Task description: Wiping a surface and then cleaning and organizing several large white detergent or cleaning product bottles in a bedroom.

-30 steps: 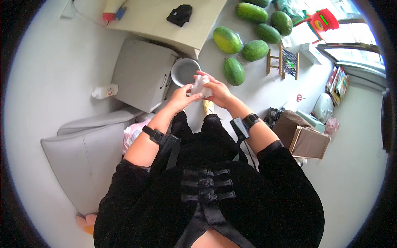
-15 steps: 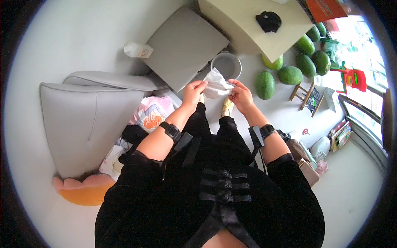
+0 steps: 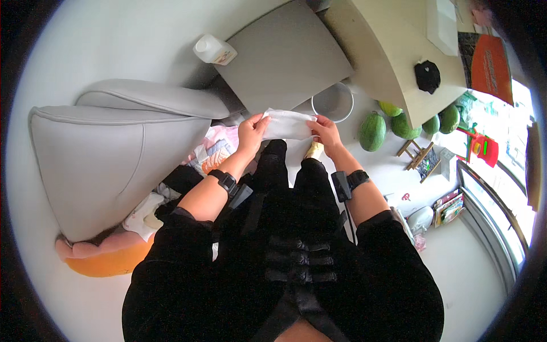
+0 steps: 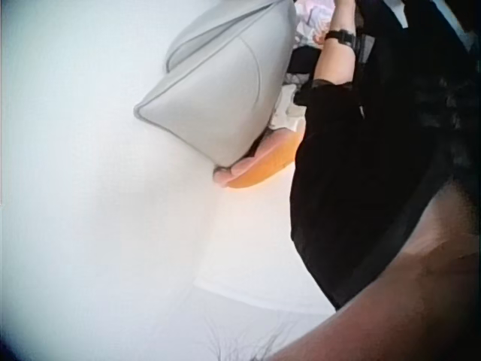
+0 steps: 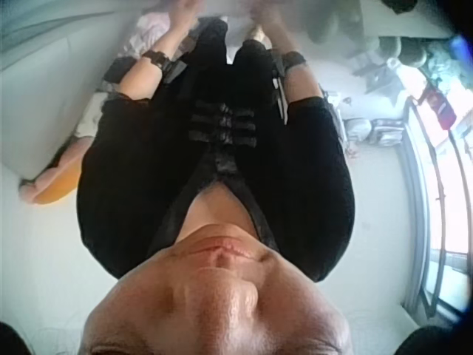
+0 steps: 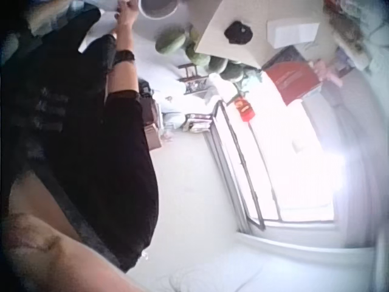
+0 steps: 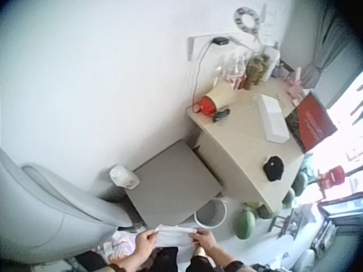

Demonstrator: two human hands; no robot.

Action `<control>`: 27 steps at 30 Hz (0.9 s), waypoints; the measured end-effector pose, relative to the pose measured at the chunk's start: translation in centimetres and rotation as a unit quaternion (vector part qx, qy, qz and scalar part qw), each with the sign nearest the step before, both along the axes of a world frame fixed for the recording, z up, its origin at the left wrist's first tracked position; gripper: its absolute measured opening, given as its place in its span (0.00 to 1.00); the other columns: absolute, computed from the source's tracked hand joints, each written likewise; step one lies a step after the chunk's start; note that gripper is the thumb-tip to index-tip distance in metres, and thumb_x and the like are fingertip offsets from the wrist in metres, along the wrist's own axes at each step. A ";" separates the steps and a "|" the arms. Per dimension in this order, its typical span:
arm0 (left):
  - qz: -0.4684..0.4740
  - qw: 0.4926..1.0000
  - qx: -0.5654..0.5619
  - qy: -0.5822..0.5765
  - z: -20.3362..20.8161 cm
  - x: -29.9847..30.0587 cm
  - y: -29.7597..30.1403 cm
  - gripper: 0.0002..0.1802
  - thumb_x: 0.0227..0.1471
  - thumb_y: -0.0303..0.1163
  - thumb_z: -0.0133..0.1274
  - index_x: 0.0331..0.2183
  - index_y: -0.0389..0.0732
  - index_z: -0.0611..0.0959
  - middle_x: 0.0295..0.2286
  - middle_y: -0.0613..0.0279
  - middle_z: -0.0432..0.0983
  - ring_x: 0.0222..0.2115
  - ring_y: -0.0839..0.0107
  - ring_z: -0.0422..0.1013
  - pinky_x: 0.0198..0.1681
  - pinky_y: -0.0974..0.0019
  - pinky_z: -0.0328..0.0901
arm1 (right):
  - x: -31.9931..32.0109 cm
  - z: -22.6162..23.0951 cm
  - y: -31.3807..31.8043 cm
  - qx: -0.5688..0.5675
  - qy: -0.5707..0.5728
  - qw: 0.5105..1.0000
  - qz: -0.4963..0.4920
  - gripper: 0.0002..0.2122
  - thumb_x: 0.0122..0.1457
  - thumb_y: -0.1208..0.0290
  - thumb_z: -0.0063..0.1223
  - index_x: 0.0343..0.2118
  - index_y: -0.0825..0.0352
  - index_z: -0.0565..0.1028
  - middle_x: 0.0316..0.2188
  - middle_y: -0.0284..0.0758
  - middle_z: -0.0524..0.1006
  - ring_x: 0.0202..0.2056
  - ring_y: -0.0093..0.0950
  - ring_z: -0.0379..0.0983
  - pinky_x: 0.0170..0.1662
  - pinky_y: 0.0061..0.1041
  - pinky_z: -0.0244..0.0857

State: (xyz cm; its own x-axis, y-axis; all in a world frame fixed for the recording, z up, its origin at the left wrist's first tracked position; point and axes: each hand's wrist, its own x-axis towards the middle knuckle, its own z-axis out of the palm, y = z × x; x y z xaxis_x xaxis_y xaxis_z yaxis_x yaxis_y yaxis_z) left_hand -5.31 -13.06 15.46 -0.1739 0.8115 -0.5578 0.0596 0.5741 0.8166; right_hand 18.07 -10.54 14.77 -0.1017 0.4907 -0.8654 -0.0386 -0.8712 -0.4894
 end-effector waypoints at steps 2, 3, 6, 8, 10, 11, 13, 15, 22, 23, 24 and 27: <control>0.026 0.999 0.018 0.018 -1.1 -1.3 0.1 0.19 0.53 0.38 0.57 0.40 0.31 0.81 0.19 0.76 0.67 0.21 0.84 0.60 0.26 0.76 0.58 | -1.3 -0.6 0.4 0.050 -0.004 0.998 0.024 0.08 0.55 0.67 0.56 0.37 0.60 0.76 0.26 0.21 0.75 0.24 0.12 0.67 0.27 0.12 0.58; 0.015 0.999 0.021 0.038 -1.8 -2.1 0.3 0.20 0.53 0.38 0.57 0.42 0.32 0.80 0.22 0.74 0.70 0.23 0.83 0.62 0.27 0.76 0.60 | -1.9 -1.0 0.6 0.102 -0.005 0.994 0.043 0.08 0.56 0.66 0.56 0.37 0.61 0.76 0.26 0.21 0.75 0.25 0.12 0.67 0.27 0.12 0.58; 0.005 0.994 0.036 0.103 -5.0 -4.6 1.4 0.23 0.53 0.39 0.55 0.47 0.35 0.77 0.32 0.61 0.78 0.30 0.75 0.71 0.34 0.71 0.65 | -4.1 -2.3 1.6 0.191 -0.175 0.956 0.138 0.18 0.54 0.68 0.56 0.46 0.66 0.69 0.35 0.35 0.76 0.32 0.27 0.73 0.35 0.26 0.65; 0.044 0.986 -0.015 0.163 -7.8 -5.9 1.9 0.24 0.54 0.40 0.53 0.49 0.35 0.75 0.34 0.57 0.78 0.32 0.69 0.73 0.37 0.67 0.66 | -5.0 -4.0 2.6 0.196 -0.314 0.896 0.244 0.29 0.53 0.71 0.53 0.58 0.67 0.58 0.52 0.47 0.68 0.50 0.43 0.68 0.51 0.37 0.64; 0.045 0.944 -0.104 0.310 -13.8 -12.3 -0.1 0.31 0.55 0.43 0.50 0.55 0.36 0.68 0.43 0.46 0.75 0.40 0.55 0.73 0.46 0.58 0.65 | -8.7 -5.0 3.4 0.284 -0.313 0.859 0.288 0.30 0.53 0.70 0.53 0.59 0.65 0.57 0.55 0.46 0.64 0.54 0.43 0.63 0.55 0.36 0.60; 0.045 0.947 -0.106 0.300 -14.9 -11.2 0.6 0.31 0.55 0.43 0.50 0.55 0.36 0.68 0.43 0.46 0.75 0.40 0.55 0.73 0.46 0.58 0.65 | -8.4 -6.1 3.9 0.352 -0.347 0.807 0.322 0.32 0.53 0.69 0.53 0.61 0.62 0.55 0.59 0.45 0.59 0.59 0.42 0.57 0.59 0.36 0.55; 0.058 0.954 -0.093 0.279 -16.4 -9.0 2.3 0.33 0.55 0.45 0.49 0.56 0.36 0.65 0.45 0.41 0.72 0.43 0.53 0.72 0.47 0.58 0.65 | -7.3 -8.7 5.1 0.338 -0.328 0.799 0.373 0.33 0.54 0.67 0.51 0.63 0.60 0.52 0.62 0.42 0.55 0.62 0.41 0.50 0.64 0.36 0.46; 0.052 0.949 -0.101 0.295 -17.7 -7.8 3.9 0.33 0.56 0.47 0.47 0.56 0.35 0.65 0.46 0.38 0.70 0.44 0.52 0.71 0.47 0.59 0.65 | -7.9 -11.6 6.0 0.450 -0.331 0.661 0.500 0.34 0.55 0.67 0.52 0.63 0.57 0.51 0.63 0.37 0.53 0.63 0.40 0.49 0.64 0.37 0.45; 0.157 0.939 0.079 0.297 -24.0 -8.3 8.0 0.33 0.60 0.47 0.40 0.58 0.32 0.59 0.53 0.36 0.62 0.52 0.46 0.63 0.55 0.57 0.57 | -12.8 -18.2 6.7 0.486 -0.285 0.552 0.614 0.32 0.60 0.51 0.41 0.65 0.57 0.49 0.67 0.30 0.44 0.67 0.36 0.36 0.66 0.43 0.32; 0.182 0.931 0.089 0.303 -24.2 -7.7 8.1 0.33 0.61 0.46 0.38 0.59 0.32 0.57 0.54 0.36 0.61 0.53 0.45 0.62 0.56 0.56 0.55 | -12.9 -18.7 7.1 0.494 -0.263 0.551 0.620 0.33 0.60 0.51 0.42 0.65 0.57 0.50 0.67 0.28 0.43 0.67 0.35 0.34 0.67 0.43 0.31; 0.171 0.907 0.108 0.369 -24.7 -7.6 8.4 0.32 0.62 0.45 0.37 0.59 0.33 0.56 0.52 0.35 0.63 0.52 0.44 0.63 0.54 0.55 0.58 | -13.0 -19.4 8.1 0.542 -0.247 0.541 0.594 0.33 0.59 0.50 0.42 0.64 0.58 0.51 0.67 0.29 0.45 0.67 0.35 0.37 0.66 0.43 0.33; 0.173 0.896 0.024 0.409 -23.5 -6.5 9.1 0.32 0.61 0.45 0.37 0.59 0.33 0.56 0.48 0.33 0.66 0.48 0.41 0.66 0.50 0.52 0.61 | -14.7 -19.6 13.6 0.584 -0.249 0.518 0.573 0.32 0.59 0.50 0.43 0.63 0.59 0.53 0.65 0.31 0.49 0.66 0.36 0.41 0.66 0.43 0.37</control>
